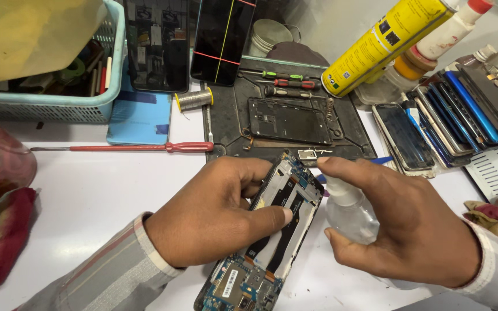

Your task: The person uses tweezers and a purple screwdriver to remove a small component from a disassembled mobile phone motherboard. They then spray a cleaning solution onto the board and scrub it with a blue brush.

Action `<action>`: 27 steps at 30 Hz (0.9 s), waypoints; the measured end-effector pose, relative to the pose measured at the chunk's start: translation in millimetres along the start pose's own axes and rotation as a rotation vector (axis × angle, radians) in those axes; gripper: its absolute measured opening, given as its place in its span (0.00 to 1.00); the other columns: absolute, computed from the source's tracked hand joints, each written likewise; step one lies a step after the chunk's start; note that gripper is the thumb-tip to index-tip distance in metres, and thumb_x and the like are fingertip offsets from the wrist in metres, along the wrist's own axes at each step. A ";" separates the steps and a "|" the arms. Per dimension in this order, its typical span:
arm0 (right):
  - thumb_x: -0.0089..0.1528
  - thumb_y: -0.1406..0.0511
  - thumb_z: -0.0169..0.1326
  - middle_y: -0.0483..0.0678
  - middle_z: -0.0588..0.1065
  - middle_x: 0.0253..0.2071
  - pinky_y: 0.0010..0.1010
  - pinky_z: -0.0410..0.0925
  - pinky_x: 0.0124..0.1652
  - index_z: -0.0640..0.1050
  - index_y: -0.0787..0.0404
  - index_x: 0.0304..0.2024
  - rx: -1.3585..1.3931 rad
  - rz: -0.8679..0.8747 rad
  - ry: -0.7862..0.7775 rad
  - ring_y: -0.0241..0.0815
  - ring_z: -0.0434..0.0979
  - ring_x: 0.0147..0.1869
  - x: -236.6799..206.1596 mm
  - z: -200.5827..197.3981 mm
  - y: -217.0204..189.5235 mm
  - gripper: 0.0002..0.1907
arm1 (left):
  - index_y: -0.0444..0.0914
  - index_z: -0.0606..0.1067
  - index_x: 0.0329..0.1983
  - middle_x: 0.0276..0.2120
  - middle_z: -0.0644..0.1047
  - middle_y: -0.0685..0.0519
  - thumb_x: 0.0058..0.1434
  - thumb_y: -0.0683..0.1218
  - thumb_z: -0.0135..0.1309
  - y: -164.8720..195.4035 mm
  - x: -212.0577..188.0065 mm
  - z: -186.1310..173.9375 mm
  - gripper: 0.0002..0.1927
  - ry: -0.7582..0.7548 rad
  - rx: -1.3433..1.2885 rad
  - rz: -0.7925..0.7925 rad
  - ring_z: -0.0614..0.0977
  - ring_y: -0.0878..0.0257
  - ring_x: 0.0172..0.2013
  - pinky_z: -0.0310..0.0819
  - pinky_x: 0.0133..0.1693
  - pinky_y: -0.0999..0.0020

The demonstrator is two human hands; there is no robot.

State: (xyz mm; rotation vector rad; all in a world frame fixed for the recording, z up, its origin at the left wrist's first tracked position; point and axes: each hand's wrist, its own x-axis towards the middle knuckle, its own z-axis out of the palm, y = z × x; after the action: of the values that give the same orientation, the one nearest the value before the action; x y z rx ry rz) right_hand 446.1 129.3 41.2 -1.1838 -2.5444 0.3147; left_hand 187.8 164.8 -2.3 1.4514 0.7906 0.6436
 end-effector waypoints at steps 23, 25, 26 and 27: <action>0.50 0.60 0.69 0.49 0.78 0.44 0.33 0.74 0.38 0.66 0.59 0.63 -0.051 -0.005 0.002 0.45 0.83 0.42 0.0 3.9 0.5 0.41 | 0.33 0.80 0.44 0.27 0.83 0.54 0.54 0.41 0.59 -5.3 0.4 2.3 0.14 -0.139 -0.016 -0.042 0.80 0.72 0.25 0.77 0.29 0.75; 0.49 0.61 0.69 0.47 0.78 0.43 0.32 0.74 0.38 0.66 0.59 0.64 -0.029 0.022 0.022 0.42 0.82 0.41 -1.8 0.6 2.1 0.43 | 0.32 0.80 0.42 0.27 0.83 0.54 0.54 0.42 0.59 -4.8 0.5 1.7 0.14 -0.155 -0.001 -0.069 0.80 0.71 0.25 0.76 0.29 0.74; 0.49 0.61 0.70 0.46 0.77 0.42 0.32 0.75 0.39 0.66 0.59 0.65 0.000 0.020 0.043 0.41 0.81 0.41 -2.3 -2.4 4.1 0.44 | 0.32 0.80 0.42 0.27 0.83 0.53 0.54 0.43 0.60 -4.9 0.1 1.4 0.14 -0.167 0.032 -0.058 0.80 0.71 0.26 0.77 0.30 0.73; 0.49 0.61 0.70 0.45 0.76 0.41 0.31 0.76 0.40 0.65 0.59 0.66 0.029 0.019 0.064 0.40 0.80 0.42 -3.0 -4.8 6.4 0.45 | 0.32 0.80 0.42 0.28 0.84 0.53 0.54 0.44 0.61 -5.4 -0.8 0.7 0.15 -0.179 0.064 -0.048 0.81 0.71 0.27 0.77 0.31 0.73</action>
State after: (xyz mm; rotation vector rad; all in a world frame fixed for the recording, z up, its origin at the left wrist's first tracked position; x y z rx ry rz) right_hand 454.1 131.3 42.9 -1.1892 -2.4670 0.3125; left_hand 187.5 163.6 -7.7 1.5204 0.7093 0.4485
